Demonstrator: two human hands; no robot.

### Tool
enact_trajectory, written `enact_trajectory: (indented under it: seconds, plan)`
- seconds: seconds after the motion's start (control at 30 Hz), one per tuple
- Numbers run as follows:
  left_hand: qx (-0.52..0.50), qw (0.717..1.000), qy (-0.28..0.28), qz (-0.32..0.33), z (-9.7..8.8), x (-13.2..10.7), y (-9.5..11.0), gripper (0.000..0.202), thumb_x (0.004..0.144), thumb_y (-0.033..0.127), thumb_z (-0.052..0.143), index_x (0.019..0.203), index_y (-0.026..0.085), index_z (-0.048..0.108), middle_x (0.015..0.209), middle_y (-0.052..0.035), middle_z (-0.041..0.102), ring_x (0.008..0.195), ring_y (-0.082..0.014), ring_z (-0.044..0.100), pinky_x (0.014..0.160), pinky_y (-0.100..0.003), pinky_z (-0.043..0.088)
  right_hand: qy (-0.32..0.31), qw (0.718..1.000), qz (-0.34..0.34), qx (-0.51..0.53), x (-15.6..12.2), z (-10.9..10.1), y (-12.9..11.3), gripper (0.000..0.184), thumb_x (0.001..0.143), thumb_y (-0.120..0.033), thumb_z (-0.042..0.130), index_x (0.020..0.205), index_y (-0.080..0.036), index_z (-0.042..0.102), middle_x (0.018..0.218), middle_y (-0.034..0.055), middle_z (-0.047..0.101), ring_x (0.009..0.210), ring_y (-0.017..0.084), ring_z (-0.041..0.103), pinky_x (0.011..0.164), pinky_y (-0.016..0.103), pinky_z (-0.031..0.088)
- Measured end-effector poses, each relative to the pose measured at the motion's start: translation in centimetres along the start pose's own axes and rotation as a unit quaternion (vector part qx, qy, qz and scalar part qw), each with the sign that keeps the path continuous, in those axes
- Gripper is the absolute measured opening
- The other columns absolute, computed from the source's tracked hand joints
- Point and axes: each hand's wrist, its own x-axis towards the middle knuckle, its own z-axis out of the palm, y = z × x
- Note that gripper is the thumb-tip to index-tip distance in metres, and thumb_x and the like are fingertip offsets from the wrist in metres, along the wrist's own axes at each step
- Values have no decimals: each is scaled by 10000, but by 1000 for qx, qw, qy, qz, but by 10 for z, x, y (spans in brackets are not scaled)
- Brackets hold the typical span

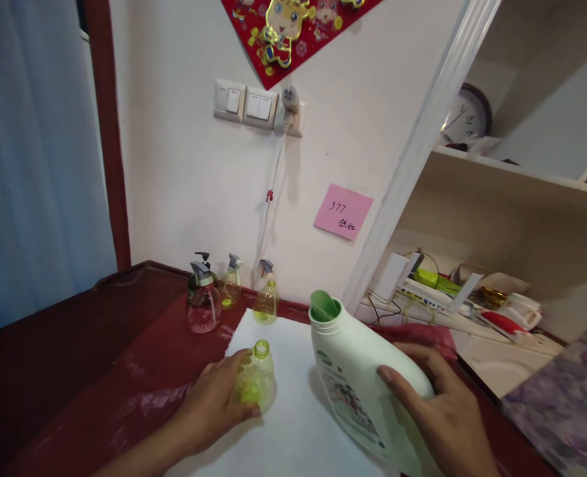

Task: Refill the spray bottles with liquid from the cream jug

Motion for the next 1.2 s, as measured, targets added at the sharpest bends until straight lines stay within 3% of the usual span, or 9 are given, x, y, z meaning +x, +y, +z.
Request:
enact_trajectory:
  seconds: [0.17, 0.43, 0.63, 0.83, 1.2]
  plan:
    - [3, 1000, -4, 7, -1, 0, 0, 814, 678, 428, 769, 1419, 212, 510, 1377, -96, 656, 1269, -340, 568, 1086, -453, 379, -61, 988, -116, -77, 7, -2, -13, 497, 669, -672, 780, 960, -270, 765, 916, 13, 798, 724, 223, 758, 582, 245, 615]
    - [5, 1000, 2, 11, 2, 1, -2, 818, 669, 452, 783, 1407, 216, 520, 1359, -96, 666, 1247, -348, 583, 1077, -474, 388, -78, 941, -277, -175, 7, -5, -28, 453, 768, -660, 742, 1045, -302, 745, 899, -18, 804, 627, 195, 752, 499, 237, 603]
    - [12, 1000, 2, 18, 2, 1, -3, 686, 676, 461, 781, 1289, 225, 585, 1318, -102, 678, 1211, -345, 597, 1057, -472, 400, -69, 918, -333, -203, 2, -3, -37, 435, 811, -670, 711, 1053, -308, 725, 841, -31, 792, 544, 178, 720, 439, 246, 570]
    - [9, 1000, 5, 18, 5, 2, -6, 707, 652, 470, 807, 1284, 248, 579, 1290, -87, 689, 1195, -341, 604, 1052, -456, 397, -35, 892, -395, -217, -1, 2, -42, 427, 858, -682, 653, 1071, -314, 680, 827, -43, 784, 597, 191, 748, 384, 232, 521]
    - [2, 1000, 4, 26, 5, 2, -6, 746, 674, 472, 807, 1334, 243, 549, 1278, -77, 692, 1194, -343, 605, 1034, -451, 394, -6, 846, -457, -274, 1, 3, -54, 468, 946, -697, 501, 1078, -278, 663, 837, 16, 775, 621, 217, 741, 440, 286, 517]
